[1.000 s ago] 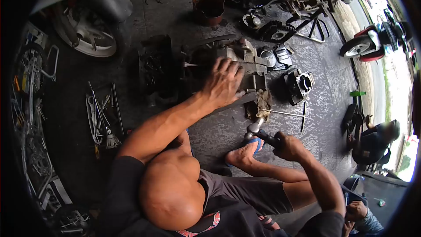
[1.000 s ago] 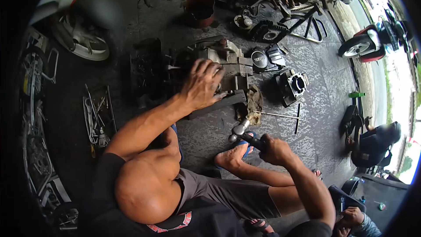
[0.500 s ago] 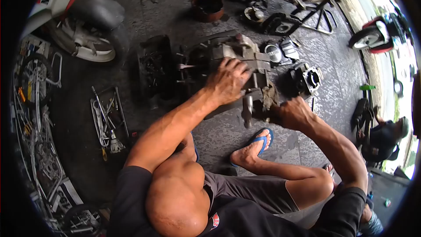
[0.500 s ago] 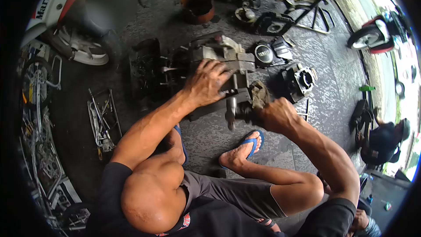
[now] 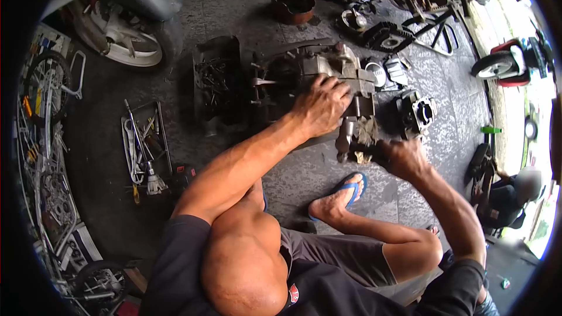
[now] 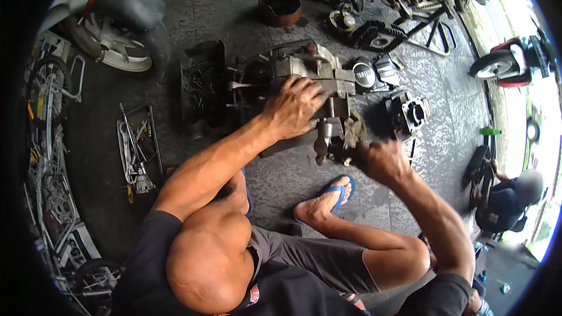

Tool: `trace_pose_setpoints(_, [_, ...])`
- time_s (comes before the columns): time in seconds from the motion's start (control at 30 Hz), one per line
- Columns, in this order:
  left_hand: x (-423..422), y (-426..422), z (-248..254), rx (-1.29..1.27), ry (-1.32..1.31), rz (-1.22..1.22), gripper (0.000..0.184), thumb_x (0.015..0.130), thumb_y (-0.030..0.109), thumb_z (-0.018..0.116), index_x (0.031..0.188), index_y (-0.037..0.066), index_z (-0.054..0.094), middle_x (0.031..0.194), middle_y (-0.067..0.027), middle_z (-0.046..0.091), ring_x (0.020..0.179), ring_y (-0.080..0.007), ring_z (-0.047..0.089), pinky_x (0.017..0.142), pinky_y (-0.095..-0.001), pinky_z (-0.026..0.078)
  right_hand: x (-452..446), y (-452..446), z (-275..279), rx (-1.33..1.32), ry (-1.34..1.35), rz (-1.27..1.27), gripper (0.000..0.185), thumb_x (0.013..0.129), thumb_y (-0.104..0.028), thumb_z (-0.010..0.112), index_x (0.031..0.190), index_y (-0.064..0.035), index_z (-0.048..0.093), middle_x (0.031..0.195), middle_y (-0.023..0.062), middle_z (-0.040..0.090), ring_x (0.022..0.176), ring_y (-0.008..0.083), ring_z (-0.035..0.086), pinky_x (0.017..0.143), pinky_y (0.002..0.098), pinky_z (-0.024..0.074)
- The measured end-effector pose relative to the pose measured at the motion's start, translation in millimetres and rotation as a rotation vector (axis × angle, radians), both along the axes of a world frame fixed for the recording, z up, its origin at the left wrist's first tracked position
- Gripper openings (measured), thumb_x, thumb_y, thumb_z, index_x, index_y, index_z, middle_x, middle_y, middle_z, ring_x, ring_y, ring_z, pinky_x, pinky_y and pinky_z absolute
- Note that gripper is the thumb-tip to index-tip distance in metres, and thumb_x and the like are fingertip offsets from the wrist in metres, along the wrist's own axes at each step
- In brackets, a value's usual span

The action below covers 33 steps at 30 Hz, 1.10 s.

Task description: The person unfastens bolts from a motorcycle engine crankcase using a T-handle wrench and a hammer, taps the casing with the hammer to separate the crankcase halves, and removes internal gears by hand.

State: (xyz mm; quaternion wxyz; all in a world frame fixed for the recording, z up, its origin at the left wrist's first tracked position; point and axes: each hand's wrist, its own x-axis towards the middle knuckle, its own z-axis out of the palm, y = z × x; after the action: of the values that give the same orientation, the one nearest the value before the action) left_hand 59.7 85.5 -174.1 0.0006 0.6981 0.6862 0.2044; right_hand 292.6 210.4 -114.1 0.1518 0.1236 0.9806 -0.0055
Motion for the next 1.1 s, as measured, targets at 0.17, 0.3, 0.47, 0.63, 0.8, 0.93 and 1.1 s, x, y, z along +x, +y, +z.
trace_pose_setpoints(0.17, [6, 1, -16, 0.080, 0.034, 0.008, 0.057, 0.071, 0.027, 0.081, 0.119, 0.001, 0.065, 0.125, -0.0130, 0.062, 0.116, -0.0282, 0.056, 0.107, -0.0451, 0.039, -10, 11, 16, -0.072, -0.296, 0.143, 0.033, 0.088, -0.049, 0.065, 0.096, -0.0181, 0.072, 0.064, 0.0084, 0.068, 0.054, 0.0255, 0.067, 0.048, 0.0399, 0.0501])
trace_pose_setpoints(0.3, [2, 4, -12, 0.021, -0.023, 0.016, 0.048, 0.073, 0.022, 0.077, 0.115, 0.001, 0.067, 0.129, -0.0143, 0.061, 0.123, -0.0284, 0.054, 0.110, -0.0482, 0.037, -4, 5, 0, -0.024, -0.034, 0.049, 0.027, 0.079, -0.039, 0.076, 0.084, -0.0137, 0.072, 0.065, 0.0115, 0.066, 0.057, 0.0293, 0.065, 0.051, 0.0446, 0.0490])
trace_pose_setpoints(0.47, [9, 2, -18, 0.065, -0.039, 0.022, 0.036, 0.082, 0.013, 0.061, 0.114, 0.000, 0.068, 0.125, -0.0163, 0.064, 0.117, -0.0308, 0.058, 0.108, -0.0494, 0.038, -18, 26, 14, -0.045, -0.004, 0.055, 0.031, 0.081, -0.046, 0.073, 0.088, -0.0163, 0.072, 0.066, 0.0094, 0.067, 0.056, 0.0272, 0.065, 0.052, 0.0419, 0.0505])
trace_pose_setpoints(0.63, [3, 9, -20, 0.025, -0.005, 0.014, 0.032, 0.088, 0.014, 0.053, 0.113, -0.001, 0.067, 0.126, -0.0173, 0.063, 0.118, -0.0314, 0.057, 0.108, -0.0515, 0.038, -23, 23, 21, -0.062, -0.055, 0.371, 0.030, 0.081, -0.043, 0.075, 0.091, -0.0155, 0.071, 0.071, 0.0101, 0.068, 0.057, 0.0286, 0.065, 0.052, 0.0408, 0.0512])
trace_pose_setpoints(0.8, [1, 8, -21, 0.072, -0.052, 0.020, 0.031, 0.088, 0.015, 0.053, 0.110, -0.001, 0.067, 0.125, -0.0172, 0.063, 0.118, -0.0309, 0.058, 0.107, -0.0527, 0.039, -21, 14, 16, 0.029, -0.116, 0.095, 0.028, 0.082, -0.039, 0.074, 0.089, -0.0122, 0.070, 0.075, 0.0110, 0.070, 0.060, 0.0285, 0.067, 0.056, 0.0421, 0.0535])
trace_pose_setpoints(0.93, [3, 11, -23, 0.071, -0.035, 0.008, 0.031, 0.088, 0.015, 0.053, 0.109, -0.002, 0.067, 0.123, -0.0162, 0.063, 0.116, -0.0297, 0.058, 0.107, -0.0508, 0.039, -47, 22, 32, -0.106, -0.300, 0.055, 0.025, 0.081, -0.040, 0.074, 0.089, -0.0164, 0.073, 0.075, 0.0104, 0.070, 0.060, 0.0258, 0.066, 0.054, 0.0408, 0.0527])
trace_pose_setpoints(1.1, [3, 8, -22, 0.096, -0.037, 0.051, 0.035, 0.088, 0.015, 0.055, 0.115, -0.003, 0.066, 0.126, -0.0174, 0.062, 0.119, -0.0287, 0.057, 0.111, -0.0496, 0.035, -16, 20, 3, -0.045, -0.074, 0.112, 0.035, 0.078, -0.042, 0.077, 0.098, -0.0142, 0.071, 0.069, 0.0122, 0.066, 0.066, 0.0306, 0.066, 0.056, 0.0450, 0.0523])
